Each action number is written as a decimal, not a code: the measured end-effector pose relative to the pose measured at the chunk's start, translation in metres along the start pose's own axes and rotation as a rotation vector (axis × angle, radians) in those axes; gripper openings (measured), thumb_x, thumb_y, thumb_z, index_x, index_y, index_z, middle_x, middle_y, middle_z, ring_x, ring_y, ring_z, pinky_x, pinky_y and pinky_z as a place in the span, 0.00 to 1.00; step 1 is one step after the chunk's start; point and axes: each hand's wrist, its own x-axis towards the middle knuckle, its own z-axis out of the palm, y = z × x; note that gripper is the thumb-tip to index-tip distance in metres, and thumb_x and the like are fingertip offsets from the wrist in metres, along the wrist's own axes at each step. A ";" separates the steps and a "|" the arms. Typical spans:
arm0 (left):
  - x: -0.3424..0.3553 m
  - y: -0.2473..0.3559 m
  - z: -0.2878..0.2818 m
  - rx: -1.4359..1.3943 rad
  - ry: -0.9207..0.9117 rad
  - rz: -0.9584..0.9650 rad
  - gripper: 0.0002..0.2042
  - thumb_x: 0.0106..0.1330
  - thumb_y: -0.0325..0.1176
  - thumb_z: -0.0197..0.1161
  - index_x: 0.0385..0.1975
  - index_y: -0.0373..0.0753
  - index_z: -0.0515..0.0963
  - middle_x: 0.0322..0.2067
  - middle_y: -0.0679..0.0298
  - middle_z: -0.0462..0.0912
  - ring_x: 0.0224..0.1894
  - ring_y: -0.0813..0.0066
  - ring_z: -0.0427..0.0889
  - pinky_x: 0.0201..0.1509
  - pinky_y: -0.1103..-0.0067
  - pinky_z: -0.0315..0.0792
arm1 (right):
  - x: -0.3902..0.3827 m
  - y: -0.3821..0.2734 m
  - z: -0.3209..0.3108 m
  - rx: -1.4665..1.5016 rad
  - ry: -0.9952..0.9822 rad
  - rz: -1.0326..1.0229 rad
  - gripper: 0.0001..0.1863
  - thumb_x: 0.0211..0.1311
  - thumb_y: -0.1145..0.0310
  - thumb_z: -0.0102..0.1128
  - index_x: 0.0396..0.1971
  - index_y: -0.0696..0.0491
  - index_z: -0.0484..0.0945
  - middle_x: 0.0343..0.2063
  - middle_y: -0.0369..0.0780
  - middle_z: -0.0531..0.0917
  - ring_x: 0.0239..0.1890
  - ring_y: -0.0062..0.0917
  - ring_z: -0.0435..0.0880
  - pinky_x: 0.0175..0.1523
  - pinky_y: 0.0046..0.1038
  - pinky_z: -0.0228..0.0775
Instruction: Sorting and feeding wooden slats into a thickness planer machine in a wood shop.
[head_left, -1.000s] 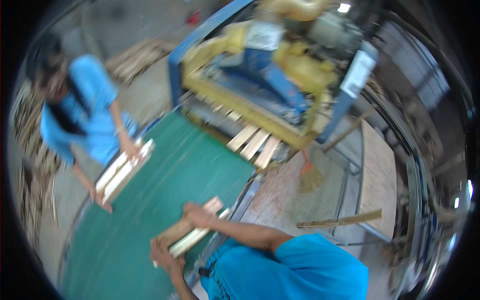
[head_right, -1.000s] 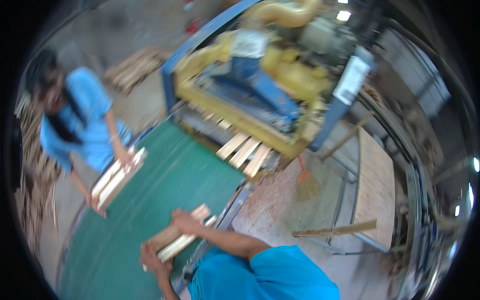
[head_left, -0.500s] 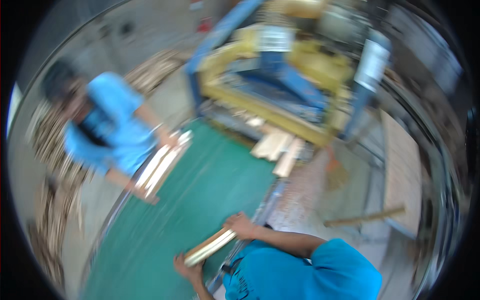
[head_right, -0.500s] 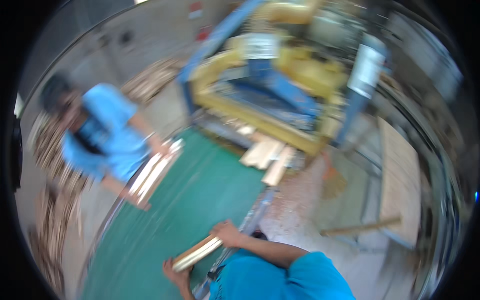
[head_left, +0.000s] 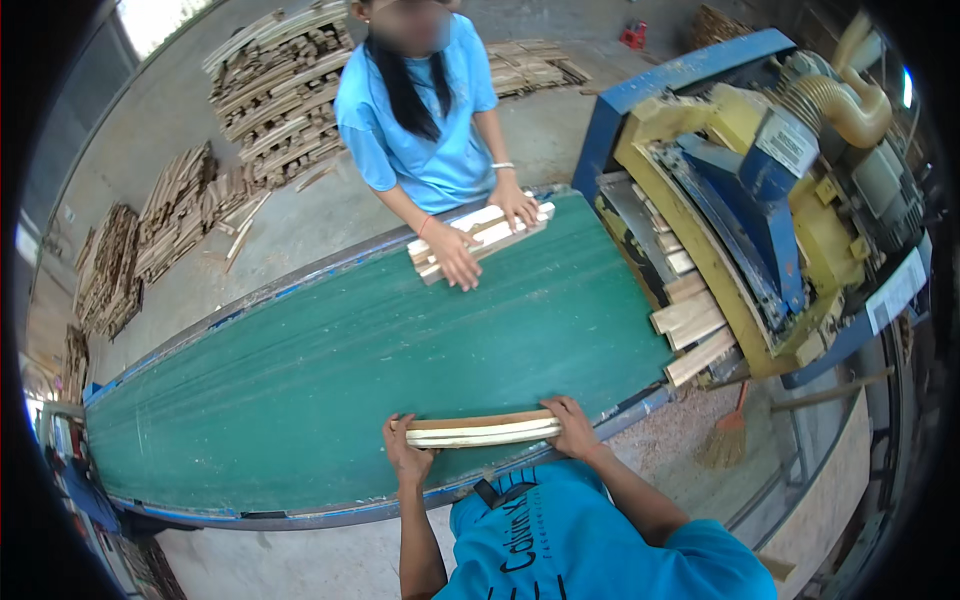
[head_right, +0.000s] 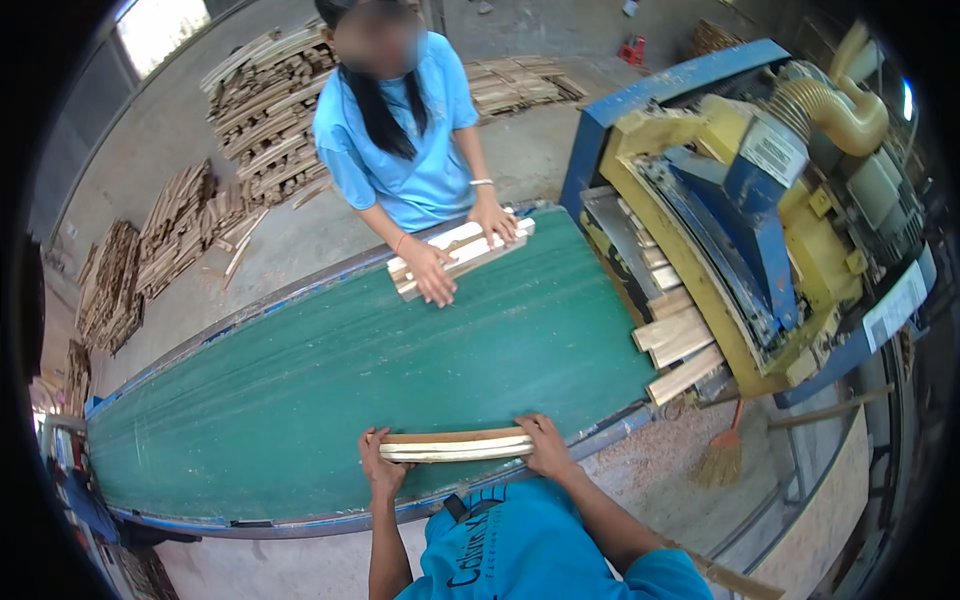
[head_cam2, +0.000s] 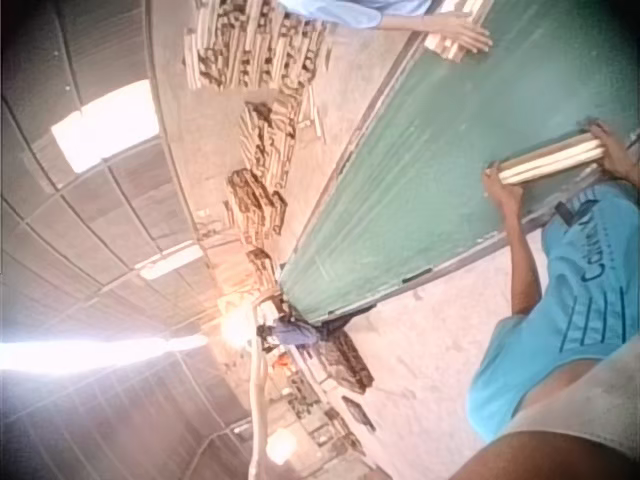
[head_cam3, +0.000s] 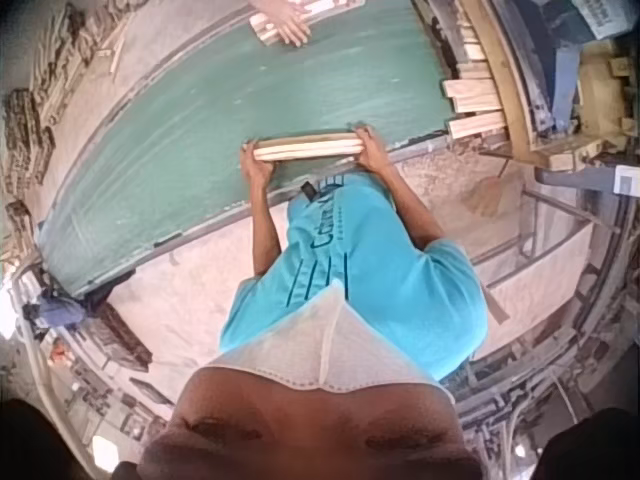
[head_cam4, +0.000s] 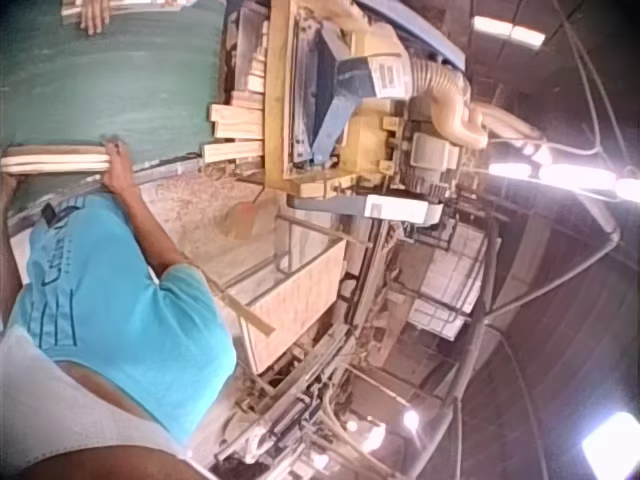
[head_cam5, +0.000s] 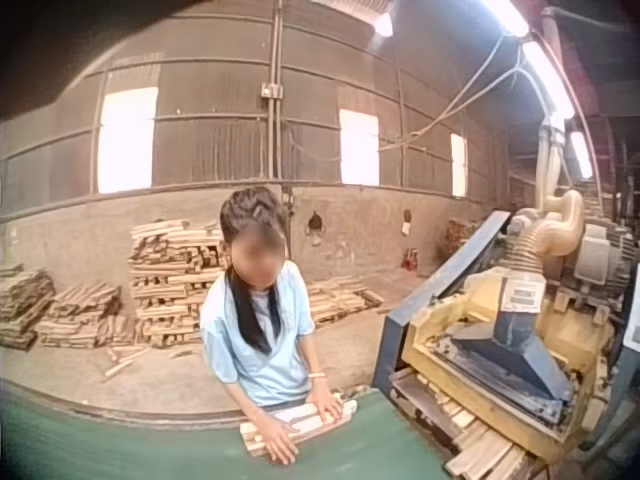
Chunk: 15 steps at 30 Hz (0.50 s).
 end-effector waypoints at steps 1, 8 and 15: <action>0.001 0.005 0.002 0.007 -0.008 0.003 0.40 0.31 0.23 0.85 0.53 0.45 0.80 0.60 0.52 0.70 0.60 0.49 0.76 0.65 0.63 0.75 | 0.002 0.010 0.005 0.023 -0.004 0.016 0.38 0.40 0.81 0.69 0.60 0.50 0.78 0.54 0.47 0.77 0.60 0.47 0.75 0.66 0.42 0.70; -0.012 0.036 0.044 0.042 -0.120 0.032 0.40 0.32 0.20 0.84 0.54 0.45 0.79 0.57 0.53 0.70 0.59 0.50 0.75 0.64 0.63 0.73 | 0.013 0.054 -0.035 0.032 -0.025 0.146 0.38 0.42 0.84 0.64 0.61 0.49 0.78 0.52 0.48 0.77 0.59 0.48 0.75 0.67 0.41 0.69; -0.005 0.030 0.040 0.061 -0.151 0.044 0.39 0.33 0.18 0.81 0.54 0.44 0.78 0.58 0.54 0.72 0.62 0.50 0.75 0.68 0.64 0.70 | 0.015 0.136 -0.145 -0.205 -0.001 0.250 0.46 0.44 0.77 0.72 0.70 0.46 0.69 0.66 0.49 0.73 0.67 0.48 0.71 0.73 0.42 0.65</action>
